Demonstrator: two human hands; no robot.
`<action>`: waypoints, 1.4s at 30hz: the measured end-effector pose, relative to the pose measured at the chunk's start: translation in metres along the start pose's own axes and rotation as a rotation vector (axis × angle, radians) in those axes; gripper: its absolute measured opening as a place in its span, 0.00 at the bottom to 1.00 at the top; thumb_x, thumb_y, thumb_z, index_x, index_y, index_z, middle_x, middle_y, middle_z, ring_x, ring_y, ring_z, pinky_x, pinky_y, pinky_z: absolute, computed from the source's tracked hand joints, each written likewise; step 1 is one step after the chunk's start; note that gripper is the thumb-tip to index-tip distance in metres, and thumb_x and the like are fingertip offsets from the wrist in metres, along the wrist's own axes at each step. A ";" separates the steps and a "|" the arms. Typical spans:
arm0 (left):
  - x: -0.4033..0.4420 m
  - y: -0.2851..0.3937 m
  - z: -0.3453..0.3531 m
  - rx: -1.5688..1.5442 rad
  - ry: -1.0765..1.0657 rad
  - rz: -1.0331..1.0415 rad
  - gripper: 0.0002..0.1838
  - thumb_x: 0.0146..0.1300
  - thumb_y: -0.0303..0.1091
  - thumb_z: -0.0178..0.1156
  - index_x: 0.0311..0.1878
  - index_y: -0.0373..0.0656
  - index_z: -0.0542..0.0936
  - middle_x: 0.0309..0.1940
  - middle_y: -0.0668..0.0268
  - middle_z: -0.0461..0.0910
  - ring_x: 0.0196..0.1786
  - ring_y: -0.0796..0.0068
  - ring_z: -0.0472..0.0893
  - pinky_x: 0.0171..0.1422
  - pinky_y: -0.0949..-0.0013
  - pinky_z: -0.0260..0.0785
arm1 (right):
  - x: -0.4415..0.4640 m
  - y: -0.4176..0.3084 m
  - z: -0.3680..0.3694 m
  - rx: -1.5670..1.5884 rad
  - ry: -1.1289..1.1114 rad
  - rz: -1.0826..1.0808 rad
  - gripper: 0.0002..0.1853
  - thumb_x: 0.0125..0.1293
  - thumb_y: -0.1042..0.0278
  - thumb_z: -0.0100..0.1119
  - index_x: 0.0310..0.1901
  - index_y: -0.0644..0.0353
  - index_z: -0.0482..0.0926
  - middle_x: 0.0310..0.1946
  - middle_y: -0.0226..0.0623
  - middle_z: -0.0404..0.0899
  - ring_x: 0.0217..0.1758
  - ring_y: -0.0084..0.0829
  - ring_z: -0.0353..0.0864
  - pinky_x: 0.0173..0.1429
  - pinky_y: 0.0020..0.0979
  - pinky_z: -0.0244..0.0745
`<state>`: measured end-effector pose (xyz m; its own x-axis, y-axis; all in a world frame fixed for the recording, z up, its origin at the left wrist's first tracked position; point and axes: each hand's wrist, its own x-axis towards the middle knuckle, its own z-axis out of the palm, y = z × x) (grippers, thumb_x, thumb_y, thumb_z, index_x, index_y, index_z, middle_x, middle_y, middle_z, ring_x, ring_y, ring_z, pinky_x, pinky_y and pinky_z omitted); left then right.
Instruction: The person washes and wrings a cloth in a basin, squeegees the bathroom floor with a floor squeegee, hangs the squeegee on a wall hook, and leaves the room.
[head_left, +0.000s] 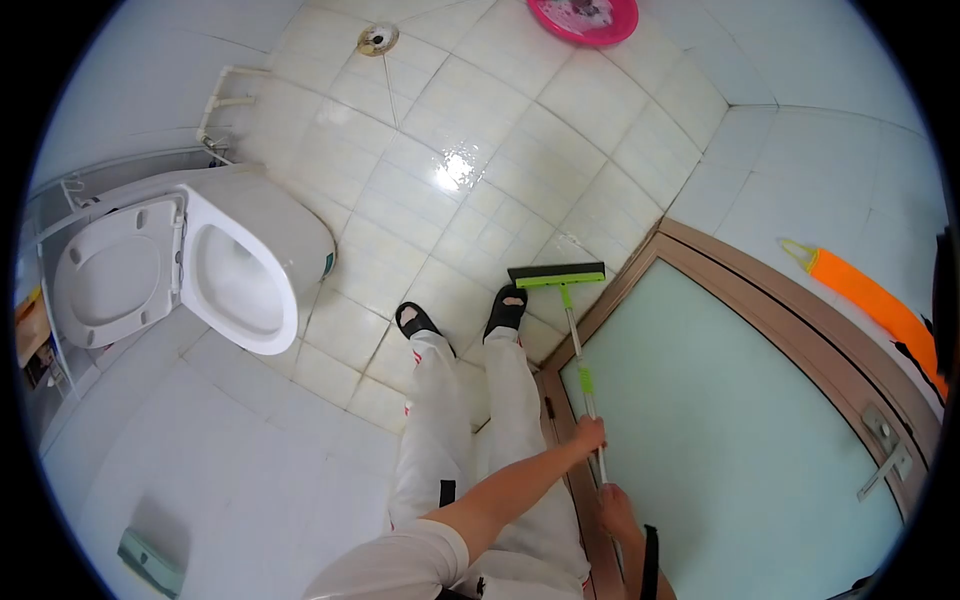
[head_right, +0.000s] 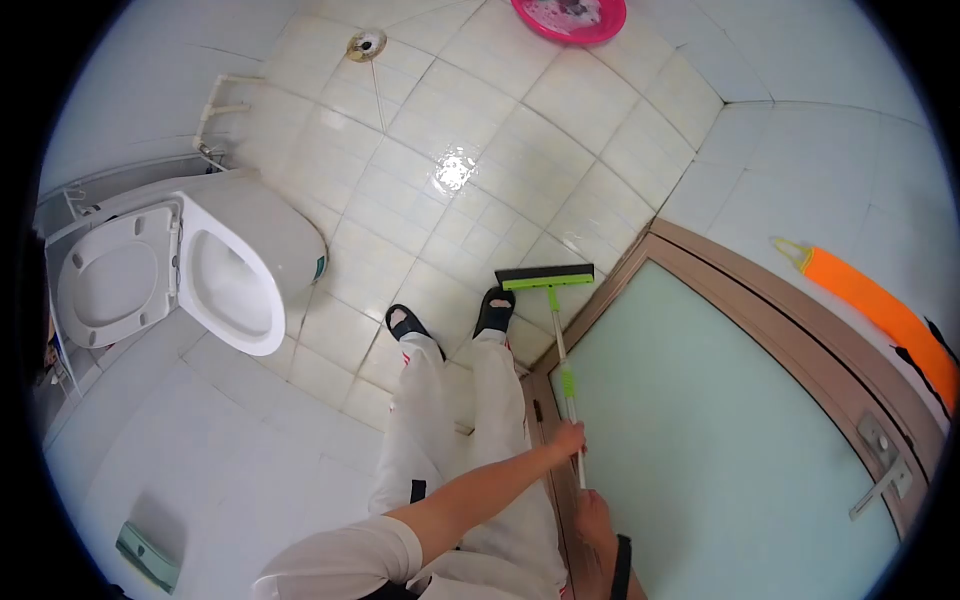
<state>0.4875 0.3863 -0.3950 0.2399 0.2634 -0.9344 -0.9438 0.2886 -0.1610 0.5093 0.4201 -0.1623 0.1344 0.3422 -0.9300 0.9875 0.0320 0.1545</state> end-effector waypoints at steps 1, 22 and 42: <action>0.009 -0.003 0.003 0.085 0.055 0.081 0.18 0.73 0.41 0.43 0.47 0.30 0.67 0.34 0.48 0.77 0.27 0.59 0.81 0.25 0.59 0.74 | 0.020 0.016 0.015 -0.122 0.084 -0.145 0.19 0.73 0.58 0.40 0.41 0.69 0.72 0.28 0.55 0.75 0.32 0.52 0.76 0.39 0.46 0.70; -0.049 0.332 -0.115 0.145 0.176 0.577 0.20 0.71 0.49 0.48 0.41 0.39 0.72 0.20 0.62 0.75 0.19 0.68 0.77 0.22 0.65 0.70 | 0.065 -0.273 -0.009 -0.154 0.165 -0.584 0.17 0.69 0.58 0.47 0.41 0.67 0.75 0.34 0.56 0.79 0.39 0.55 0.79 0.45 0.47 0.72; -0.158 0.410 -0.365 -0.001 0.305 0.426 0.14 0.68 0.39 0.53 0.48 0.39 0.73 0.26 0.63 0.78 0.23 0.74 0.78 0.28 0.70 0.72 | 0.088 -0.476 -0.180 -0.579 0.281 -0.247 0.24 0.75 0.52 0.38 0.37 0.69 0.73 0.26 0.57 0.79 0.26 0.52 0.81 0.30 0.47 0.77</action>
<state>-0.0208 0.1266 -0.4293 -0.2421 0.0776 -0.9671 -0.9435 0.2135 0.2533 0.0364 0.6041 -0.2573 -0.1926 0.4886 -0.8510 0.7728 0.6100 0.1753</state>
